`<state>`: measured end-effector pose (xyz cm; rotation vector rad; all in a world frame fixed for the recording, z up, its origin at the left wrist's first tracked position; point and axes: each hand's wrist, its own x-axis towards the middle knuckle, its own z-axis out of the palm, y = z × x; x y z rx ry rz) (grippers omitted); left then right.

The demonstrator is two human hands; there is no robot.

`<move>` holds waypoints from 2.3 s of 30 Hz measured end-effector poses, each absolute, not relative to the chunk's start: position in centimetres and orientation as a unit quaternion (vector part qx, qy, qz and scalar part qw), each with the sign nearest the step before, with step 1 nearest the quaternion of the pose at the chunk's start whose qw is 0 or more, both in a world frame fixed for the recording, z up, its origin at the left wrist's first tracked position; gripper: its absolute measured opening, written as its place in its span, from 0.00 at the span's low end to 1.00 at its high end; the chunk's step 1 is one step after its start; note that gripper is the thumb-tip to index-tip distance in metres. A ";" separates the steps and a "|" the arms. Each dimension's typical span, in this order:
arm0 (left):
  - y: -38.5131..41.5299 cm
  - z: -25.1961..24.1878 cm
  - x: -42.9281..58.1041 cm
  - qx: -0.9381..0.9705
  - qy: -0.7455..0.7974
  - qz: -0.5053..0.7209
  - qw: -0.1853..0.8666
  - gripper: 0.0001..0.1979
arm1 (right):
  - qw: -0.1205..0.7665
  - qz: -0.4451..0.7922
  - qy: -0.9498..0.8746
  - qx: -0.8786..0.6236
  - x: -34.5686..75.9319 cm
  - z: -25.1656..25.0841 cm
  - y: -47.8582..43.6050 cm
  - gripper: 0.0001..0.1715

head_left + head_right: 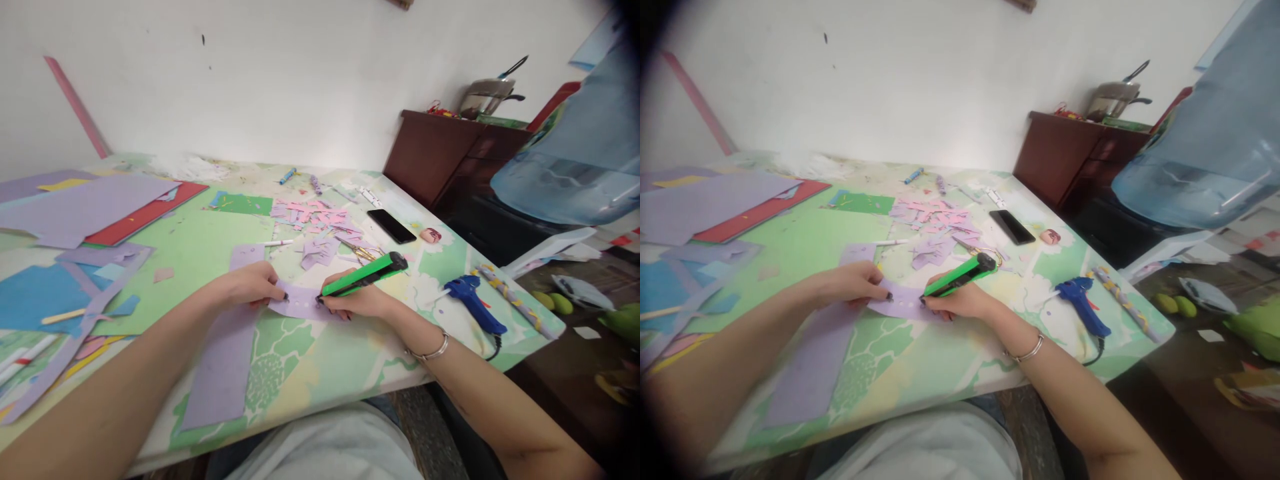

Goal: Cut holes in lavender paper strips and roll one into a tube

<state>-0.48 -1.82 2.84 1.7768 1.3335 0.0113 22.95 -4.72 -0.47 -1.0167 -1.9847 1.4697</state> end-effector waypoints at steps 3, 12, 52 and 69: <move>-2.1 3.2 -1.1 0.698 0.525 -0.041 0.485 0.14 | 0.226 0.562 -0.709 -0.360 23.1 -0.5 -4.4 0.06; -0.9 2.0 -0.1 0.768 0.559 0.066 0.306 0.19 | 0.219 0.584 -0.676 -0.392 22.9 -0.3 -4.4 0.06; -2.8 1.2 1.8 0.838 0.503 0.026 0.209 0.20 | 0.224 0.540 -0.724 -0.366 22.9 -0.7 -4.9 0.04; -2.8 1.4 1.9 0.831 0.511 0.018 0.221 0.19 | 0.226 0.529 -0.727 -0.374 22.6 -0.6 -5.2 0.02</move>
